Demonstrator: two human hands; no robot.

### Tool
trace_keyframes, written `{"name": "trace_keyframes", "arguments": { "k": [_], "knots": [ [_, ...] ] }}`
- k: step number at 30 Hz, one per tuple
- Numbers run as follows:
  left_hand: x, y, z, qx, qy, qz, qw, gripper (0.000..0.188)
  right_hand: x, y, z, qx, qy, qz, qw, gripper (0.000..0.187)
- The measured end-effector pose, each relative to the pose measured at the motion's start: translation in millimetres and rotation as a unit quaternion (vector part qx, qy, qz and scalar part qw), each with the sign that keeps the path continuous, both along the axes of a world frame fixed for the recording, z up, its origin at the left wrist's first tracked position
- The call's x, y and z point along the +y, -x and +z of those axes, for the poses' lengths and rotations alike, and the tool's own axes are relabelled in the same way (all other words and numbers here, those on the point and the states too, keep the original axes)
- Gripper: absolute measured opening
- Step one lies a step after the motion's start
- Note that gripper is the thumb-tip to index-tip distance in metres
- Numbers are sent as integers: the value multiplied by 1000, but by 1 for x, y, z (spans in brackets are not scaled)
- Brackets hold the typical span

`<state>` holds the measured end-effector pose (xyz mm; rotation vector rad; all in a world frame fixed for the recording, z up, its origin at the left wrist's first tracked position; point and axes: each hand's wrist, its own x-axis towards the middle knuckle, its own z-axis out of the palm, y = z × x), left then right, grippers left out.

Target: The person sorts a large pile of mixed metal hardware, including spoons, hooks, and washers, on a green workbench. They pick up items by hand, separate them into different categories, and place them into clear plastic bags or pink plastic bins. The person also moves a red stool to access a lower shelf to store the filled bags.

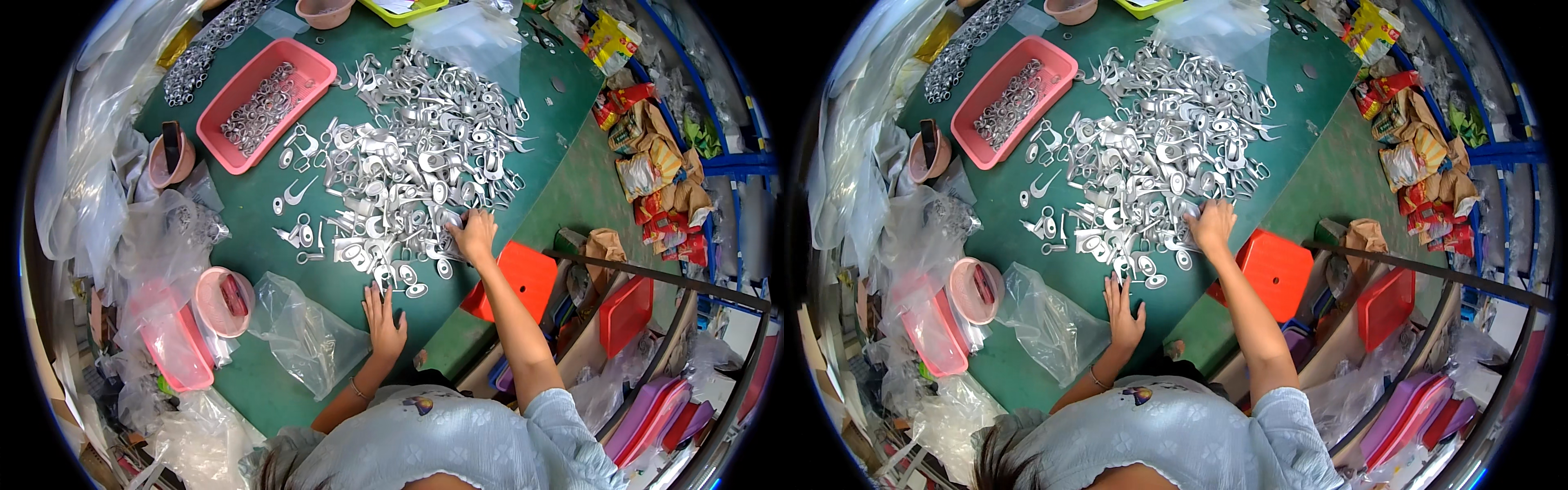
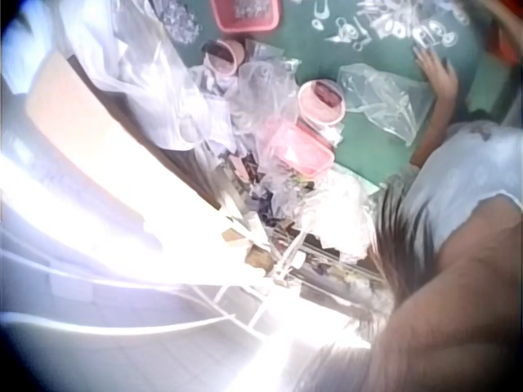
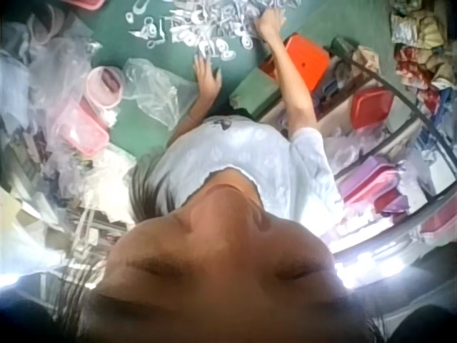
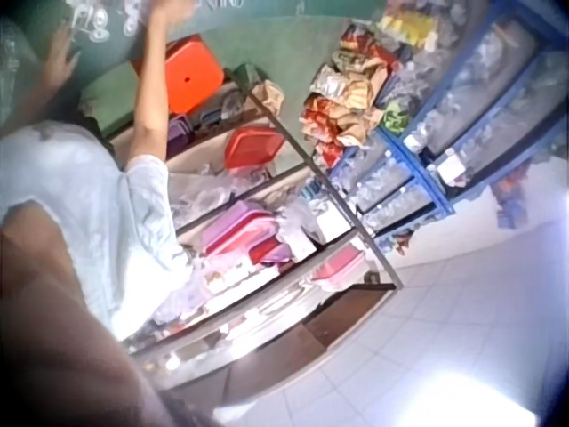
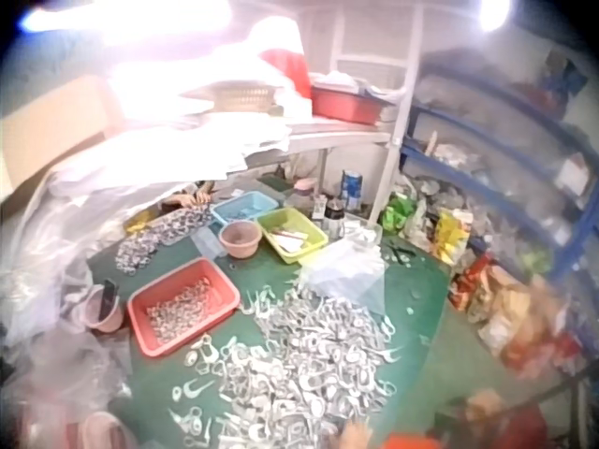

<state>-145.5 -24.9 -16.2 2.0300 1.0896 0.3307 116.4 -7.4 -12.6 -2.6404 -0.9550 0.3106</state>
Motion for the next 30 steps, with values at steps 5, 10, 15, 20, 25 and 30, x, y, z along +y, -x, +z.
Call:
{"name": "trace_keyframes", "arguments": {
  "k": [5, 10, 15, 20, 25, 30],
  "knots": [
    [-1, 0, 3, -17, -14, 31, 999, 57, -4, 19, 5, 84, -126, -56, 987, 34],
    [-1, 1, 4, -62, -13, 41, 997, 52, -9, 17, 9, 143, -183, -105, 967, 27],
    [-5, 3, 8, -90, -15, 55, 994, 51, -25, 14, 12, 237, -336, -179, 894, 28],
    [-13, -6, 36, -126, 4, 72, 989, 53, -52, 28, 28, 352, -488, -187, 776, 32],
    [-19, -31, 73, -337, 315, 60, 885, 55, -82, 60, 96, 407, -508, -138, 747, 35],
    [-37, -48, 126, -386, 439, 1, 811, 54, -138, 99, 143, 465, -487, -144, 725, 33]
  ]
}}
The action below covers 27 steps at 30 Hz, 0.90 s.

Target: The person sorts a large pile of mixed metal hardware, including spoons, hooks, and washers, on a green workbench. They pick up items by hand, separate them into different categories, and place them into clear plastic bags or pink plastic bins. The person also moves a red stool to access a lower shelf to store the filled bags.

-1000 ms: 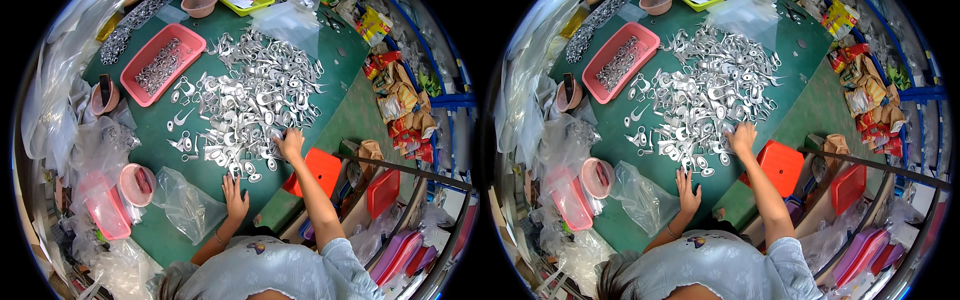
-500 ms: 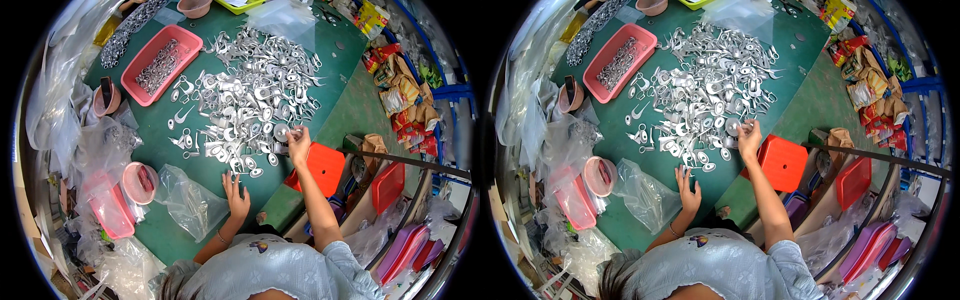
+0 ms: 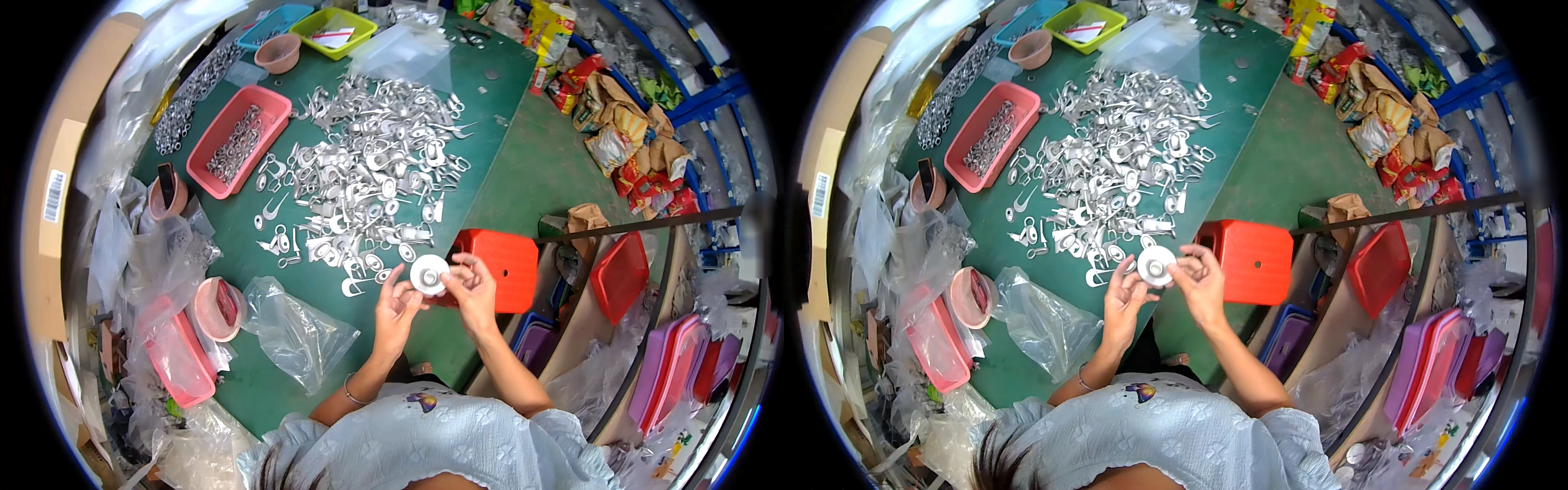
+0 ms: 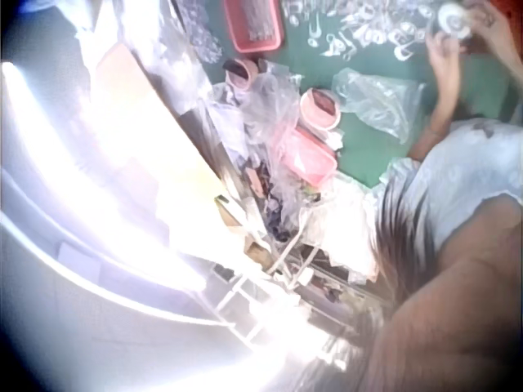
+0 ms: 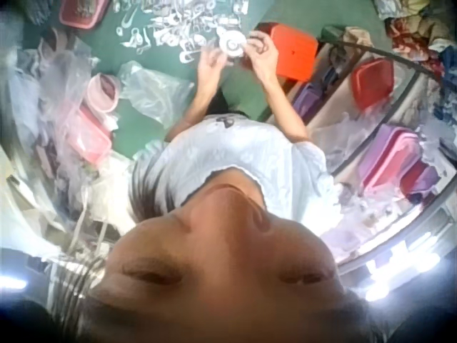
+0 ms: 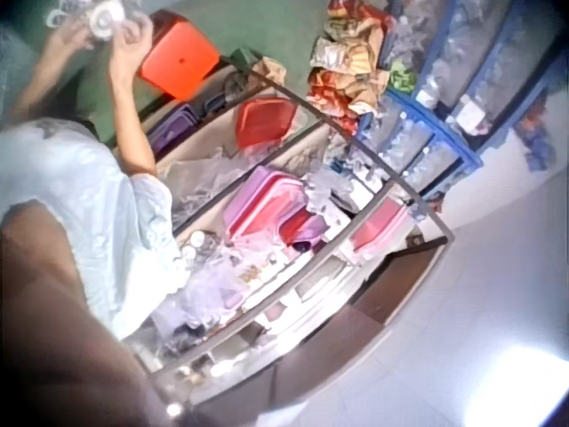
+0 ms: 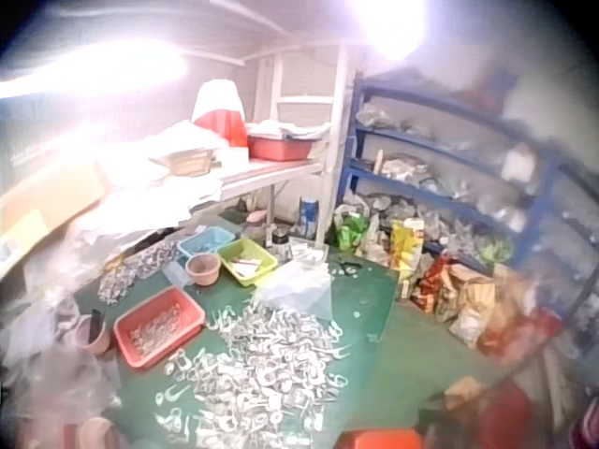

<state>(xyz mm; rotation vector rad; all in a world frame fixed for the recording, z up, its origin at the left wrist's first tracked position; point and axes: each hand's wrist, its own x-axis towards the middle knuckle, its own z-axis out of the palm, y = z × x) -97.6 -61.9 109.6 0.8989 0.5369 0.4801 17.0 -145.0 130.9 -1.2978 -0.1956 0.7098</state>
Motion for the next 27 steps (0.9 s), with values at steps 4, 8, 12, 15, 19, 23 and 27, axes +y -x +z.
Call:
{"name": "trace_keyframes", "arguments": {
  "k": [4, 8, 12, 15, 19, 23, 27],
  "knots": [
    [-38, 4, 13, -5, -22, -28, 999, 44, -52, 28, 20, -51, -4, -7, 999, 31],
    [-80, 14, 30, -12, -38, -65, 997, 35, -111, 53, 36, -40, -14, -51, 998, 29],
    [-125, 25, 67, -24, -30, -138, 990, 34, -172, 75, 71, -103, -12, -101, 990, 30],
    [-165, 35, 80, -53, -26, -214, 975, 38, -221, 103, 89, -125, -1, -136, 983, 23],
    [-230, 46, 116, -150, 95, -343, 922, 50, -287, 139, 113, -587, 143, -265, 752, 24],
    [-288, 55, 129, -197, 385, -480, 763, 60, -350, 174, 119, -679, 221, -294, 636, 28],
    [-327, 57, 147, -212, 282, -550, 757, 61, -384, 202, 131, -654, 264, -371, 604, 28]
  ]
}}
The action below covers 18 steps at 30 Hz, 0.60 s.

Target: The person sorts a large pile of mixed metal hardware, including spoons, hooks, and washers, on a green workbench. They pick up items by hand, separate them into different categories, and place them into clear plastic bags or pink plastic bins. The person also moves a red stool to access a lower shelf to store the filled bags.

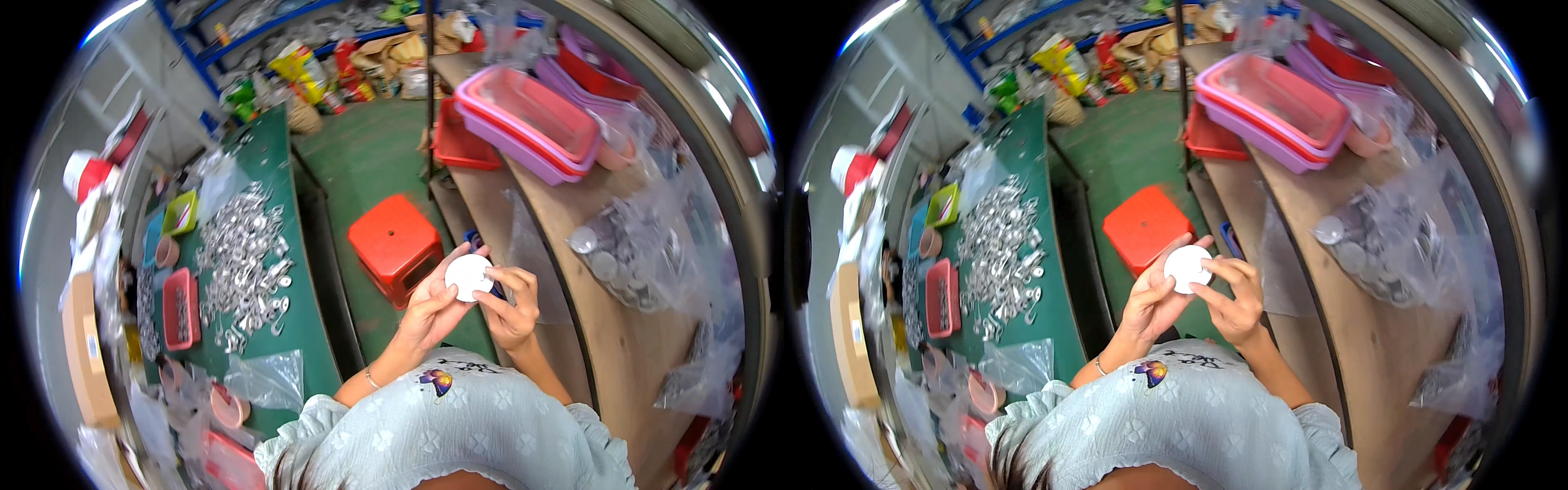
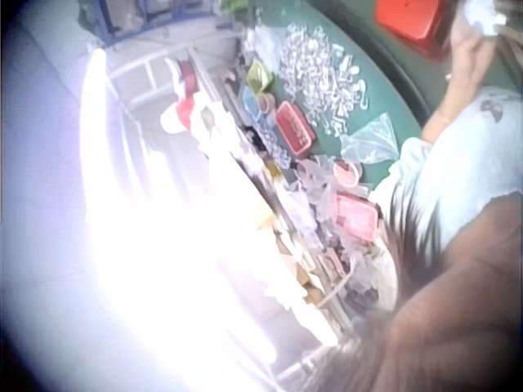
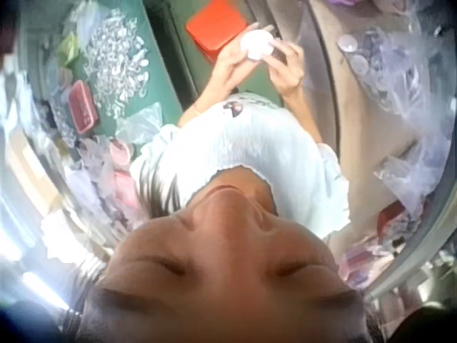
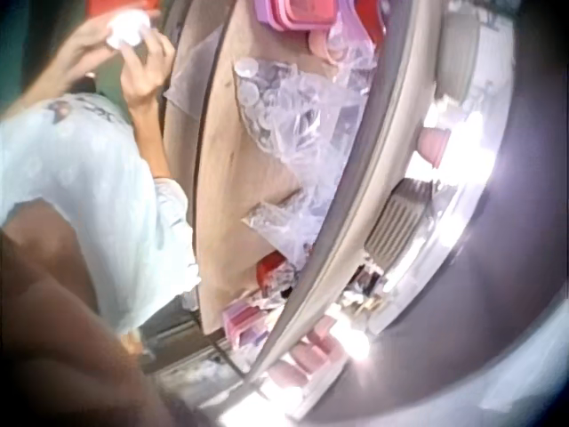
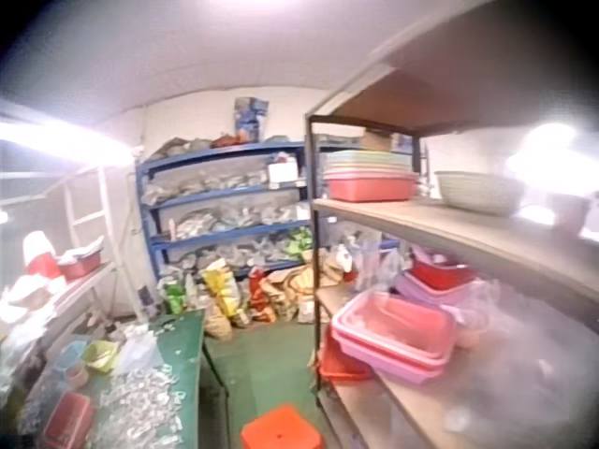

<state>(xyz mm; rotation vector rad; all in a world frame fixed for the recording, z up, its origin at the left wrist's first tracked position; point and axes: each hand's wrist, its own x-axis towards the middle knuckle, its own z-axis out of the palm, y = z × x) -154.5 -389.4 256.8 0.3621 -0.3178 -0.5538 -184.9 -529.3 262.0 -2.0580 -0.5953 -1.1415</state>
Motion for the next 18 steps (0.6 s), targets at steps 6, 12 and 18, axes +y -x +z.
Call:
{"name": "trace_keyframes", "arguments": {
  "k": [6, 12, 18],
  "knots": [
    [-36, -5, 19, -93, -133, -52, 985, 65, -18, 33, 5, 119, -285, -62, 949, 25],
    [-56, -21, 28, -266, -218, -119, 931, 65, -31, 43, 2, 241, -540, 42, 805, 19],
    [-66, -35, 34, -376, -227, -122, 890, 68, -26, 48, 4, 67, -375, -99, 919, 15]
  ]
}}
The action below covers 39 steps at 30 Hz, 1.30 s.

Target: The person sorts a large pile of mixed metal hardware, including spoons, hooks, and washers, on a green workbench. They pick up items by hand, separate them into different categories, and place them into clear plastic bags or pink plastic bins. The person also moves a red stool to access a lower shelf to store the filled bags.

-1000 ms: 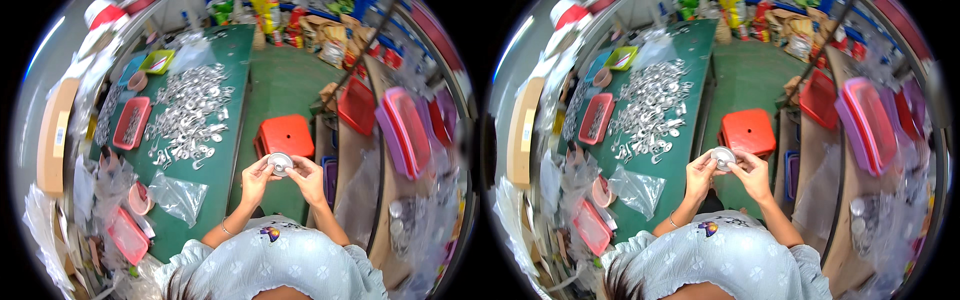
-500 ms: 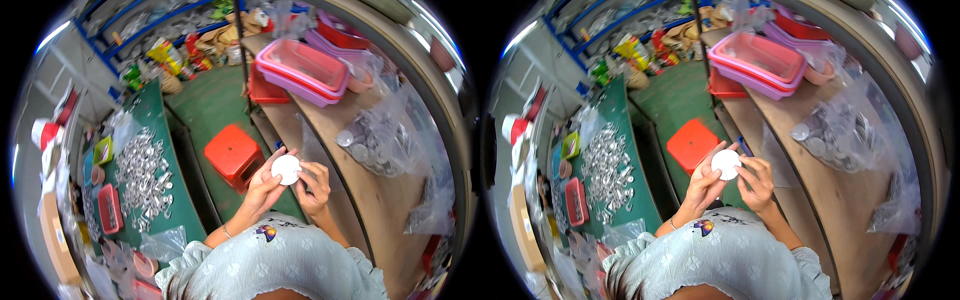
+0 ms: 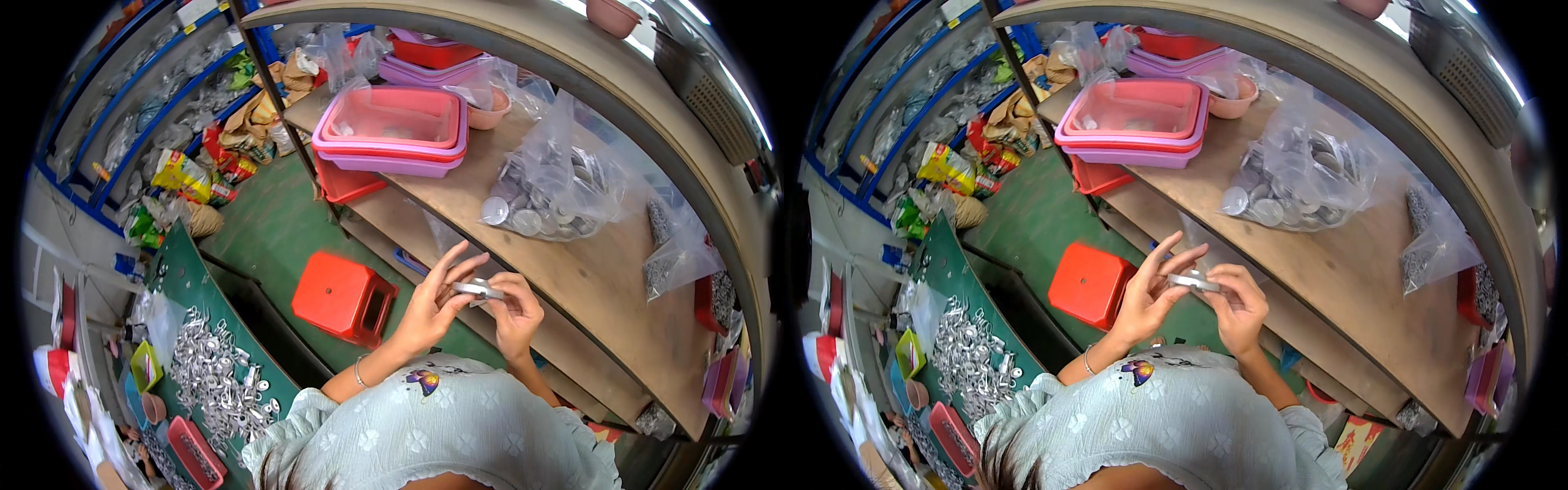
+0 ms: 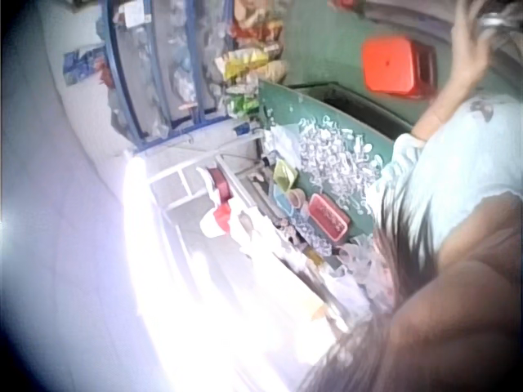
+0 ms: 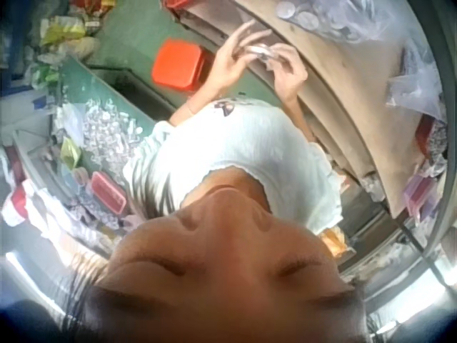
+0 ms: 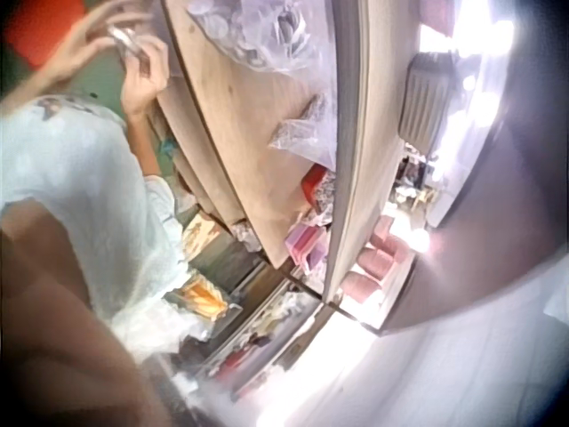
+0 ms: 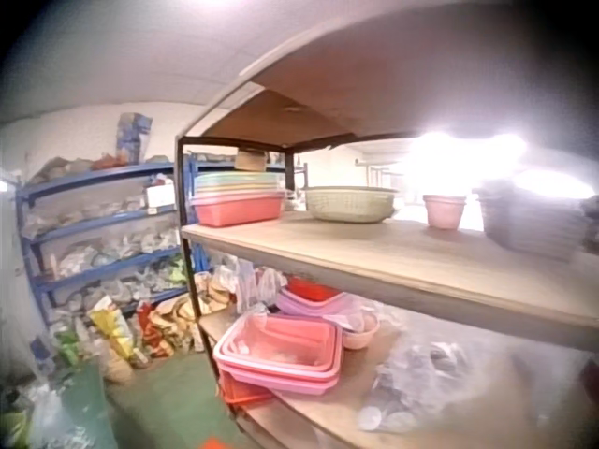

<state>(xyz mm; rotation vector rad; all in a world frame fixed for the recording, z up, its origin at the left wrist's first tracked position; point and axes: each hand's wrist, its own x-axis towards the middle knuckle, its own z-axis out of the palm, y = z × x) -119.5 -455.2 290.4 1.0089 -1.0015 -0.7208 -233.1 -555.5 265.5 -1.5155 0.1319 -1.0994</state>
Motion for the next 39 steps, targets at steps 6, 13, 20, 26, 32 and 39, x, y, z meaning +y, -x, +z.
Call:
{"name": "trace_keyframes", "arguments": {
  "k": [6, 13, 20, 26, 32, 39],
  "knots": [
    [4, -10, -2, -118, 18, 60, 991, 36, -3, 2, 12, -47, 246, -112, 962, 21],
    [3, -18, 8, -290, 78, 174, 938, 34, -2, -1, 10, -38, 206, -89, 974, 22],
    [1, -21, 14, -321, 84, 189, 924, 32, -5, -2, 1, -25, 128, -53, 990, 27],
    [-4, -21, 12, -300, 66, 194, 932, 28, -6, -5, -4, -42, 27, 15, 999, 28],
    [-10, -21, -4, -297, 12, 206, 932, 27, -10, -8, -22, -25, -59, 21, 998, 22],
    [-16, -21, -5, -219, -77, 153, 961, 37, -38, 6, -17, 57, -202, 100, 973, 11]
  ]
}}
